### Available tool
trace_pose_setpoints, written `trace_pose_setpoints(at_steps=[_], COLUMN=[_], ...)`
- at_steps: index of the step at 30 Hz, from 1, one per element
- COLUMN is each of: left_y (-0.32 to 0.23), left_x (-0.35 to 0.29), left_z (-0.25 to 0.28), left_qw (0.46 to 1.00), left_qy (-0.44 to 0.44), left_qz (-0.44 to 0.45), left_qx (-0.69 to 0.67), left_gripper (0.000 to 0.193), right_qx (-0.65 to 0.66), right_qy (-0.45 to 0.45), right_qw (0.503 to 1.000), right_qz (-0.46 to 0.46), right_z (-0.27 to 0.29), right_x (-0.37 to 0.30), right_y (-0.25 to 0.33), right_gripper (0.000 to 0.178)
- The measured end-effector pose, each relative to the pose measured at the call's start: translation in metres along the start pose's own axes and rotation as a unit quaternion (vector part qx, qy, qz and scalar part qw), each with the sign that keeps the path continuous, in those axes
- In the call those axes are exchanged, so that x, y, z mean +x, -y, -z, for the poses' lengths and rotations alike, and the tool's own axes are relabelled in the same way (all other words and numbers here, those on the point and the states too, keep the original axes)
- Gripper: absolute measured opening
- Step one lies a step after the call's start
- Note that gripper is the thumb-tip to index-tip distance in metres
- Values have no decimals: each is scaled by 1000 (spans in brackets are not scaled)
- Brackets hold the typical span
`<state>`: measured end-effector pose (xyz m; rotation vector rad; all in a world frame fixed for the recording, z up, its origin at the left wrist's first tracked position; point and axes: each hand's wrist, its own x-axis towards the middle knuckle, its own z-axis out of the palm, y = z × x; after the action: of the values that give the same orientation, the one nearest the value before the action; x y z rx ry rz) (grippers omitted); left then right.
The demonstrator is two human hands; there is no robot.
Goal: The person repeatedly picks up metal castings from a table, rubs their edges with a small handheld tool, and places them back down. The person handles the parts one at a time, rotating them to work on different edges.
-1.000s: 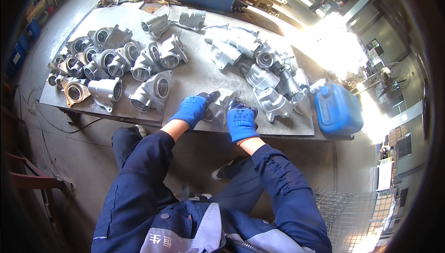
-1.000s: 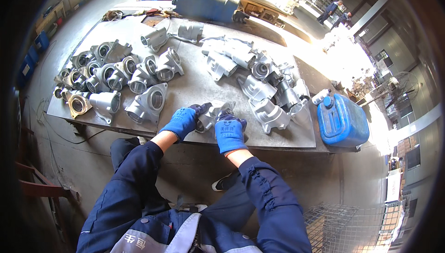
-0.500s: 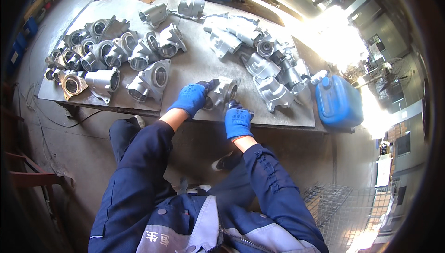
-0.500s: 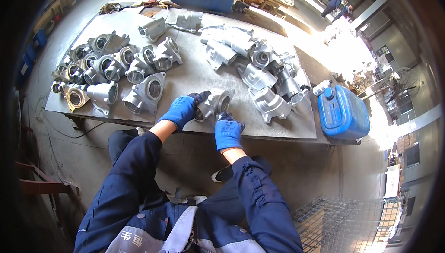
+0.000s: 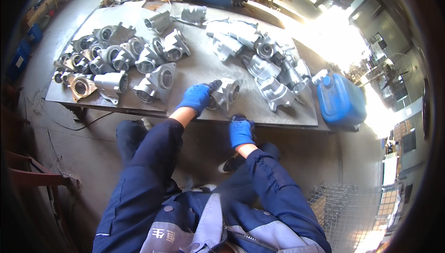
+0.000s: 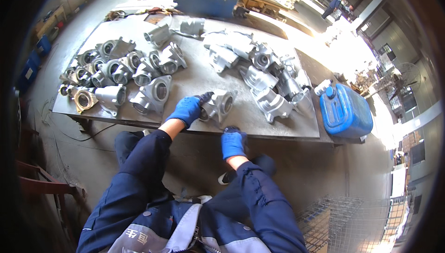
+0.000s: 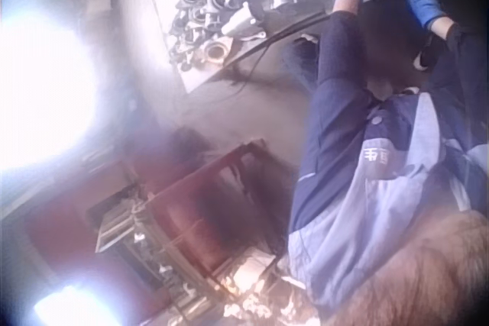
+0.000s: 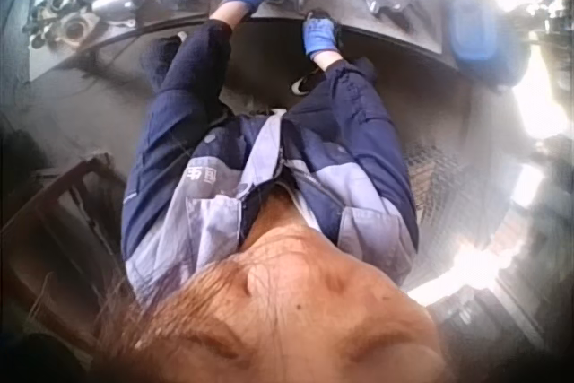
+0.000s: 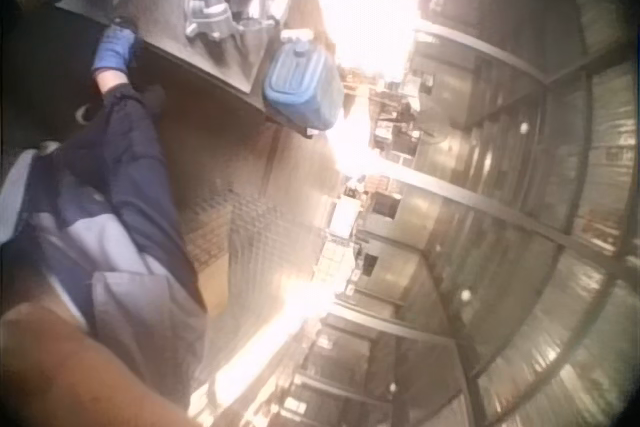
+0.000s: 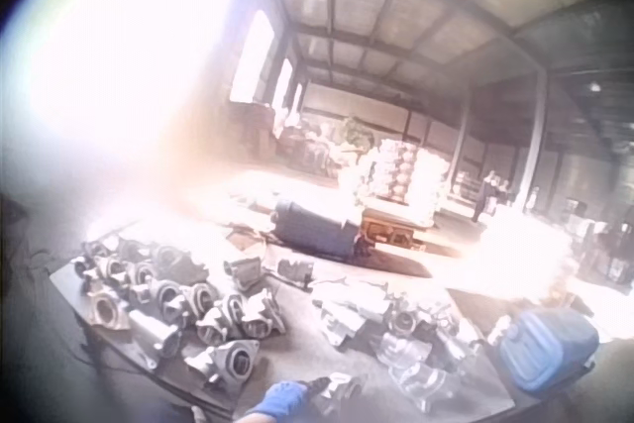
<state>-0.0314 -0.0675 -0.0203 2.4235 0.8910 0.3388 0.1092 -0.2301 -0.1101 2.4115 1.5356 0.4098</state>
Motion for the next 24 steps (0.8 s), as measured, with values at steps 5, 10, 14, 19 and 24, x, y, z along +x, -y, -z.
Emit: trace_pose_setpoints(at_steps=[5,10,14,19,24], left_y=[-19,-6,-1,20,51], left_x=[-4,-5,-3,-3,34], left_z=[7,3,11,86,184], left_qw=[999,998,995,975,924], left_qy=[14,-4,-81,-154,-250], left_qz=[18,61,54,48,95], left_qx=[22,19,-24,-150,-274], left_gripper=[79,67,40,42,41], right_qx=[24,224,484,742,764], right_qy=[23,23,25,79,87], right_qw=[996,974,857,626,592], right_qz=[84,-16,-173,-227,-242], right_z=[25,31,-9,-22,-16], right_x=[-4,-10,-24,-33,-32], right_y=[-49,-64,-99,-120,-121], right_gripper=[14,17,20,13,10])
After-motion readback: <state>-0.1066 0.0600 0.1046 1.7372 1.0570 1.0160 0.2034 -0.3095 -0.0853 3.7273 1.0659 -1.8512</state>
